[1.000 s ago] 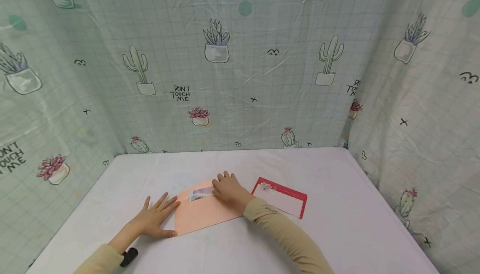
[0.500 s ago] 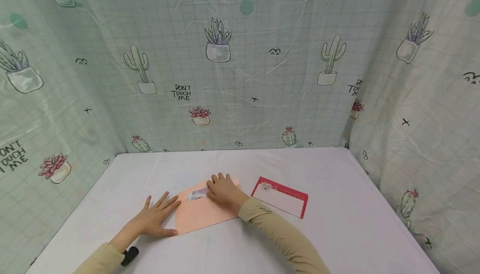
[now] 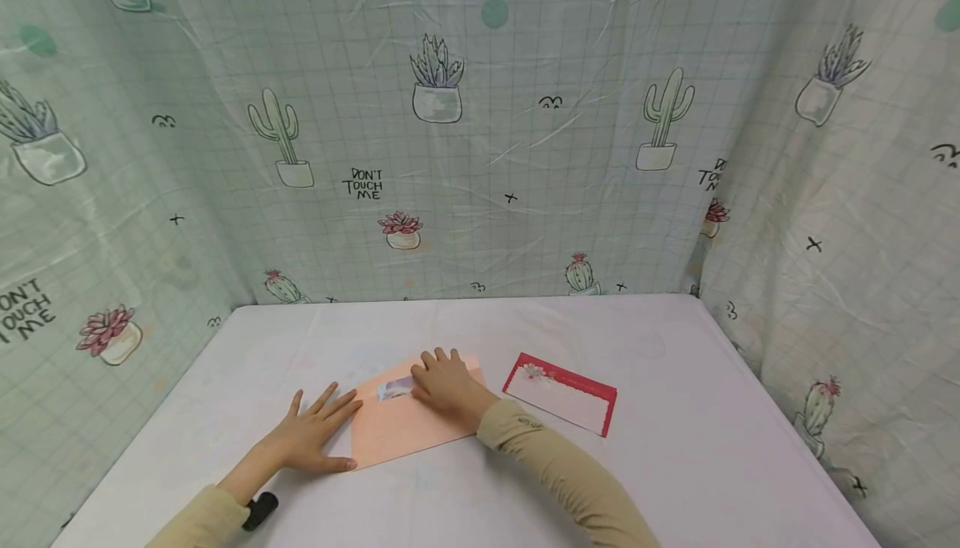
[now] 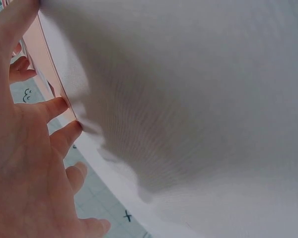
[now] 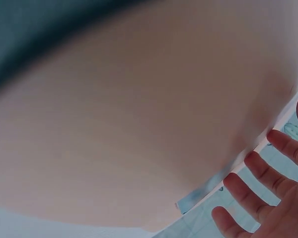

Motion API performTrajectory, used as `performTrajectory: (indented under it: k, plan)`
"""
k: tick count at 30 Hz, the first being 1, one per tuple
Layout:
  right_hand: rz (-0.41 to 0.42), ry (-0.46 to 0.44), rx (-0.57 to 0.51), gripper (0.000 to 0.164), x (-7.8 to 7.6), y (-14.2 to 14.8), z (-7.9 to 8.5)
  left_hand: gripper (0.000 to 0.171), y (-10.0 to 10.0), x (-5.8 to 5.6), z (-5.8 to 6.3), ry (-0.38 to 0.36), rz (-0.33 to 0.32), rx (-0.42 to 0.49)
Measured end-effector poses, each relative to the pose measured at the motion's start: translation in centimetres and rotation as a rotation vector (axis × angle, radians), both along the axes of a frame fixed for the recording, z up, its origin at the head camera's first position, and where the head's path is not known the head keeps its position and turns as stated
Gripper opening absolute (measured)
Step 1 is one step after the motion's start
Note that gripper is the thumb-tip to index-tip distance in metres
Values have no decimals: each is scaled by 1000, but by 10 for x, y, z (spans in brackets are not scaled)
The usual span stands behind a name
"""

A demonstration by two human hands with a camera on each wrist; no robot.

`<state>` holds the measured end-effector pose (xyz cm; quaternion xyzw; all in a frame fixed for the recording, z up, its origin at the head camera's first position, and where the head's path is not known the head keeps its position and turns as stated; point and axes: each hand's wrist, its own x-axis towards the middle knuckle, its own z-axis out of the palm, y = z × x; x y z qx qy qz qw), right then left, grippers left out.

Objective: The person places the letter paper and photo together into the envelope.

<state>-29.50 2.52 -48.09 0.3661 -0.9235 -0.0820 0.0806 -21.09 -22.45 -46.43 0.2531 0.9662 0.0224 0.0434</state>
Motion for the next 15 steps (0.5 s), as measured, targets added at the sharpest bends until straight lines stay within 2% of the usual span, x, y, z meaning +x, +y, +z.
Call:
performTrajectory:
  k: [9, 15]
  plan:
    - [34, -43, -21, 27, 6, 4, 4, 89, 0, 0, 2, 5, -6, 1]
    - [54, -6, -5, 30, 11, 6, 5, 89, 1, 1, 4, 8, 1, -11]
